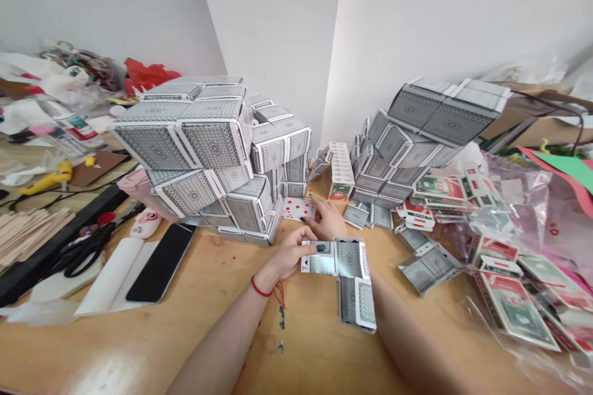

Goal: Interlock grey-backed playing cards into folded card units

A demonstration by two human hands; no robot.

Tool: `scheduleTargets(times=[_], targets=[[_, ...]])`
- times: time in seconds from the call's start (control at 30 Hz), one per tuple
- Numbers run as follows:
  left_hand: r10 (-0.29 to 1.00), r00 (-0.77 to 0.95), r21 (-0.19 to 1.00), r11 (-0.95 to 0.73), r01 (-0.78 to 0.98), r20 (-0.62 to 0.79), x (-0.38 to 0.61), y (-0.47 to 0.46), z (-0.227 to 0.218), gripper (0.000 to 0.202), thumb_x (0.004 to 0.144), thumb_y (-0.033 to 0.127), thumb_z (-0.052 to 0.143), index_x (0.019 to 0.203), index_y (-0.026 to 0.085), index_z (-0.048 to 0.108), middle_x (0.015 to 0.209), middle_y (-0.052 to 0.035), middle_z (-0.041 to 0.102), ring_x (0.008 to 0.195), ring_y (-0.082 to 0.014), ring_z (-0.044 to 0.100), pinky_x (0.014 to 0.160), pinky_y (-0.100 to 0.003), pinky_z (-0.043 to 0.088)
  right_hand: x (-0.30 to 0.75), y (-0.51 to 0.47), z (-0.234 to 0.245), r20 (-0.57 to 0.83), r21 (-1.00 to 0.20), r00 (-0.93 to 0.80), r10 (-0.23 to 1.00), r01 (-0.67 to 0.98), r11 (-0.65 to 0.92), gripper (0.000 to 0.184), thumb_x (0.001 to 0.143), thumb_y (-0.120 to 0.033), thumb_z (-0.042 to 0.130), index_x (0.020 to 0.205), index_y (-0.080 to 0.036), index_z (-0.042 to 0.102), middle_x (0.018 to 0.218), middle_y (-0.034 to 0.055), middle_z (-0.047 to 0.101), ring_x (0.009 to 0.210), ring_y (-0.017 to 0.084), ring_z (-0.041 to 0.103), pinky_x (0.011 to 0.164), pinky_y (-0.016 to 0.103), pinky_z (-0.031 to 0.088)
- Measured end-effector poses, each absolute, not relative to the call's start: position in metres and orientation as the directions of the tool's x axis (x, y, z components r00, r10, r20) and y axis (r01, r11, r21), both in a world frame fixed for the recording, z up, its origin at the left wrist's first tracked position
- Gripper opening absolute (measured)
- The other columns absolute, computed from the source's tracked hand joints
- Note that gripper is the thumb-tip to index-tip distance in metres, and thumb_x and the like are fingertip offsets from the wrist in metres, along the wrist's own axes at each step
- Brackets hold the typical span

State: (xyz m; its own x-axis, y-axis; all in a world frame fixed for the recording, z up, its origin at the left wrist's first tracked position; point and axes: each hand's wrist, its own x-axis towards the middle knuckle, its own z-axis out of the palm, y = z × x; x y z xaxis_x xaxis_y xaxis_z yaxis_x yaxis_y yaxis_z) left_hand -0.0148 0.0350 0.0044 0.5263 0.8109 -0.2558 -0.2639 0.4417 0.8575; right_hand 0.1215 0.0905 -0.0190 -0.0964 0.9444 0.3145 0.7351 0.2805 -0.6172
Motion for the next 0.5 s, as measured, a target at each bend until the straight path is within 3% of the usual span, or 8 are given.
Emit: scheduleTargets(times=[0.17,0.27,0.37,0.5], targets=[[0.822,0.523,0.869,0.412,-0.274,-0.224,-0.014,0.037,0.003,0.028,0.060,0.026,0.071,0.077,0.014,0.052,0.060,0.0046,0.052,0.047,-0.0050,0.047,0.046,-0.017,0.033,0.123,0.092,-0.022,0.256,-0.640,-0.059,0.965,0.738,0.215,0.052,0.067,-0.033,0.060,0.117,-0.020,0.049,0.101,0.0089,0.059,0.091,0.024,0.053,0.076,0.035,0.042],[0.838,0.507,0.859,0.401,-0.318,-0.203,-0.013,0.038,0.002,0.038,0.063,0.024,0.069,0.098,0.016,0.055,0.075,-0.0001,0.058,0.060,-0.0081,0.053,0.054,-0.019,0.038,0.127,0.094,-0.026,0.275,-0.735,-0.021,0.961,0.640,0.224,0.054,0.063,-0.031,0.063,0.114,-0.017,0.050,0.106,0.0093,0.055,0.075,0.018,0.056,0.069,0.031,0.044],[0.836,0.504,0.844,0.420,-0.333,-0.218,-0.013,0.039,0.001,0.042,0.063,0.021,0.069,0.103,0.015,0.057,0.092,-0.0061,0.061,0.075,-0.0125,0.056,0.065,-0.022,0.041,0.133,0.094,-0.031,0.293,-0.842,0.057,0.954,0.489,0.229,0.055,0.062,-0.028,0.063,0.113,-0.013,0.050,0.106,0.0106,0.053,0.063,0.014,0.055,0.062,0.028,0.044],[0.845,0.476,0.837,0.430,-0.337,-0.242,-0.013,0.040,-0.001,0.037,0.062,0.022,0.070,0.097,0.014,0.061,0.093,-0.0074,0.062,0.075,-0.0134,0.056,0.066,-0.024,0.041,0.144,0.088,-0.032,0.308,-0.878,0.134,0.942,0.422,0.227,0.051,0.064,-0.023,0.060,0.113,-0.014,0.051,0.106,0.0105,0.051,0.080,0.019,0.056,0.074,0.029,0.042]])
